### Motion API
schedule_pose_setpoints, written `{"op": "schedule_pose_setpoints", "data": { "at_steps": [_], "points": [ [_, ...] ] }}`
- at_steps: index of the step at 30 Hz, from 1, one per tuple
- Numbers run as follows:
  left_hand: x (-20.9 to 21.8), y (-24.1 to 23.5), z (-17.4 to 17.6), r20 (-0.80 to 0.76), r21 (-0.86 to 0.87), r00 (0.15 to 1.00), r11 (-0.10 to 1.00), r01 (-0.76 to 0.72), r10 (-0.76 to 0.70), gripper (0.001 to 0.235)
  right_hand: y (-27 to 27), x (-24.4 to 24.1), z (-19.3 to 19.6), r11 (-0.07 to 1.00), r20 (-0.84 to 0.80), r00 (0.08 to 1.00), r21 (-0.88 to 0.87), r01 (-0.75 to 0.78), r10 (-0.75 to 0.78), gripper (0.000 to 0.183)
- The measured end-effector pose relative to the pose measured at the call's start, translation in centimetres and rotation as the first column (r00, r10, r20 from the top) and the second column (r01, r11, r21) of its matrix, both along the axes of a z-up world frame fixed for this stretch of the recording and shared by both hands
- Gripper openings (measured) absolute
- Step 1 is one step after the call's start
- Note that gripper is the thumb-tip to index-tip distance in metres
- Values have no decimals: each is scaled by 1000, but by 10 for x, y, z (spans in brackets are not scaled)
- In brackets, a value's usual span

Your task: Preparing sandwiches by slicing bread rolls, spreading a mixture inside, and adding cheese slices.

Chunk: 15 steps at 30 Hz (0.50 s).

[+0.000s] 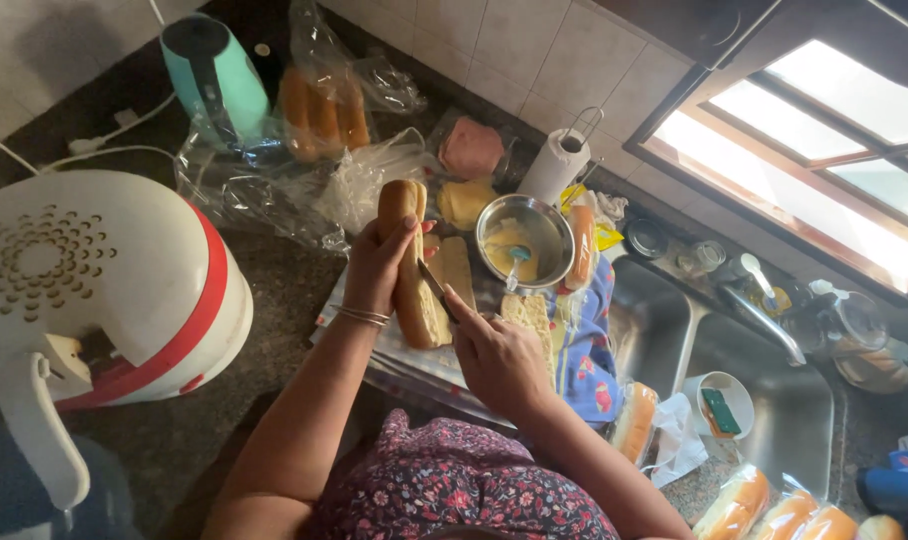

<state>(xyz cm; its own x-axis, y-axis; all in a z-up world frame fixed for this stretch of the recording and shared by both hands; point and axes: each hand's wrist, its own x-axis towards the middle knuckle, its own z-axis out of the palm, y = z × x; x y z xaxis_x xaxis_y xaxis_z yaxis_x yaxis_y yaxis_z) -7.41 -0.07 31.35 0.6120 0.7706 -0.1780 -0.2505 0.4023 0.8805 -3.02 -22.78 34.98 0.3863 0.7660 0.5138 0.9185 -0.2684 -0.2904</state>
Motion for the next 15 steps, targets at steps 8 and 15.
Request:
{"op": "schedule_pose_setpoints", "data": {
  "at_steps": [8,15],
  "points": [
    [3,5,-4,0,-61,1000,998,12,-12,63,7,-5,-5,999,32,999,-6,-33,33,51],
    [-13,-8,26,255,-41,961,992,122,-108,87,9,8,-25,992,-8,1000,121,-23,25,57]
  ]
}}
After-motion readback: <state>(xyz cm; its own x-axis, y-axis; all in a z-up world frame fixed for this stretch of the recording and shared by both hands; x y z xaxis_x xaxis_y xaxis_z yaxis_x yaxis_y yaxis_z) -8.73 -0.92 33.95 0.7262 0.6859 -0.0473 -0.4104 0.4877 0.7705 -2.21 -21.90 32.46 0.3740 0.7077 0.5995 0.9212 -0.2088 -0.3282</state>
